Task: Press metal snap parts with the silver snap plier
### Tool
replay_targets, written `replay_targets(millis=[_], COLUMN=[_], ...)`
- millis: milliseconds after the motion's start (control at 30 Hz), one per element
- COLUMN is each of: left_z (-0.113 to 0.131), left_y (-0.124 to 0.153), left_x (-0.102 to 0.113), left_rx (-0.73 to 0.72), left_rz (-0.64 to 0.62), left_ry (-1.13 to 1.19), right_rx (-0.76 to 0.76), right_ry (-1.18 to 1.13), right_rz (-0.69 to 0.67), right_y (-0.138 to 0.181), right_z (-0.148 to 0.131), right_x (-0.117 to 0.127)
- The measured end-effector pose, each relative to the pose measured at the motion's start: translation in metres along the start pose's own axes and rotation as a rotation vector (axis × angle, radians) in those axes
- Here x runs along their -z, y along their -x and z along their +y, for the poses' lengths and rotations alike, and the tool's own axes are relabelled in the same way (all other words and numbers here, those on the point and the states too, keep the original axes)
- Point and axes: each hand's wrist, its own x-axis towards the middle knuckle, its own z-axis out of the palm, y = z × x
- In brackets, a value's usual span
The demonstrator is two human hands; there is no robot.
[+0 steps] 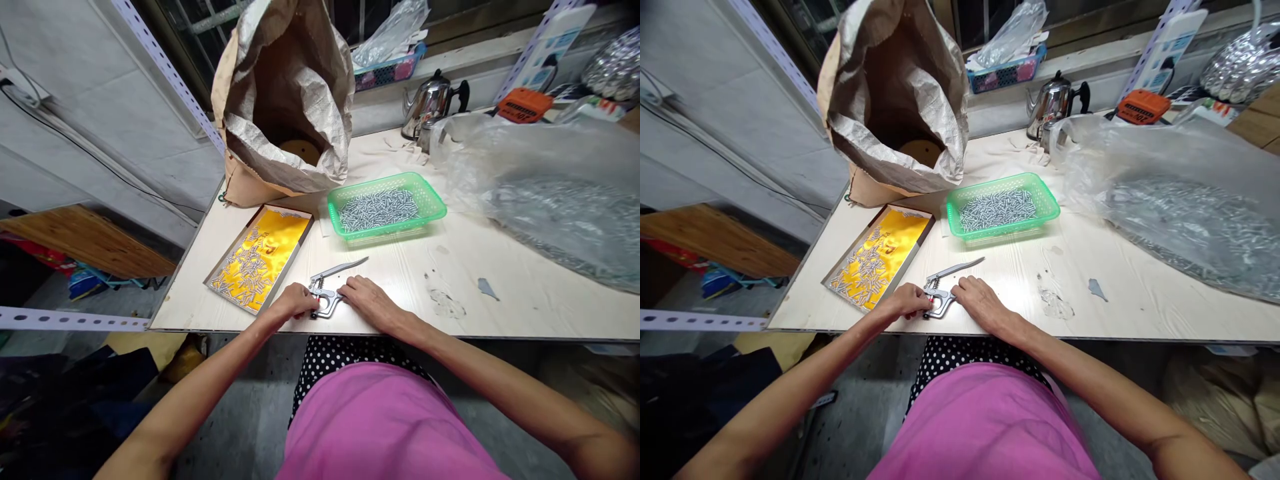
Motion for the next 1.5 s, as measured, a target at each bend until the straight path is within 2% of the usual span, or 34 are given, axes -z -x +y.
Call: replay_targets(millis=[100, 167, 233, 300, 367, 467, 533, 600, 700, 800, 867, 967, 1167, 1333, 1433, 1500], left_z=[-0.004, -0.001, 0.013, 0.037, 0.067, 0.105, 0.113, 0.101, 0.054, -0.007, -0.039, -0.066, -0.078, -0.067, -0.048, -0.034], left_y=[0.0, 0.004, 0.011, 0.021, 0.033, 0.049, 0.051, 0.045, 0.025, 0.007, 0.0, -0.008, -0.022, -0.017, -0.001, 0.01], left_x=[0.008, 0.017, 0.028, 0.042, 0.057, 0.083, 0.099, 0.112, 0.124, 0.121, 0.114, 0.101, 0.094, 0.093, 0.074, 0.053], left_rx=[0.018, 0.04, 0.009, -0.102, -0.29, -0.582, -0.664, -0.621, -0.417, -0.247, -0.21, -0.197, -0.224, -0.277, -0.311, -0.266], left_rz=[-0.075, -0.072, -0.032, 0.046, 0.2, 0.6, 0.812, 0.899, 0.855, 0.677, 0.587, 0.548, 0.528, 0.557, 0.53, 0.39], left_ry=[0.015, -0.007, 0.013, 0.069, 0.104, 0.019, -0.087, -0.205, -0.354, -0.455, -0.515, -0.564, -0.578, -0.539, -0.256, 0.043], right_rx=[0.0, 0.004, 0.008, 0.006, -0.005, -0.017, -0.019, -0.018, -0.005, 0.015, 0.026, 0.036, 0.033, -0.004, -0.012, -0.021], right_ry=[-0.029, -0.041, -0.043, -0.033, -0.025, -0.038, -0.042, -0.039, -0.049, -0.069, -0.079, -0.089, -0.091, -0.093, -0.087, -0.077], right_rz=[0.024, 0.037, 0.055, 0.082, 0.111, 0.148, 0.179, 0.216, 0.266, 0.284, 0.29, 0.305, 0.302, 0.234, 0.193, 0.171], right_y=[0.0, 0.0, -0.001, -0.002, -0.003, -0.001, 0.001, 0.003, 0.005, 0.006, 0.006, 0.006, 0.005, 0.004, 0.003, 0.002], right_z=[0.002, 0.002, 0.003, 0.004, 0.004, 0.003, 0.003, 0.003, 0.004, 0.005, 0.004, 0.004, 0.004, 0.001, 0.001, 0.001], right_x=[-0.002, -0.004, -0.006, -0.008, -0.01, -0.014, -0.017, -0.021, -0.027, -0.029, -0.029, -0.029, -0.032, -0.024, -0.018, -0.016])
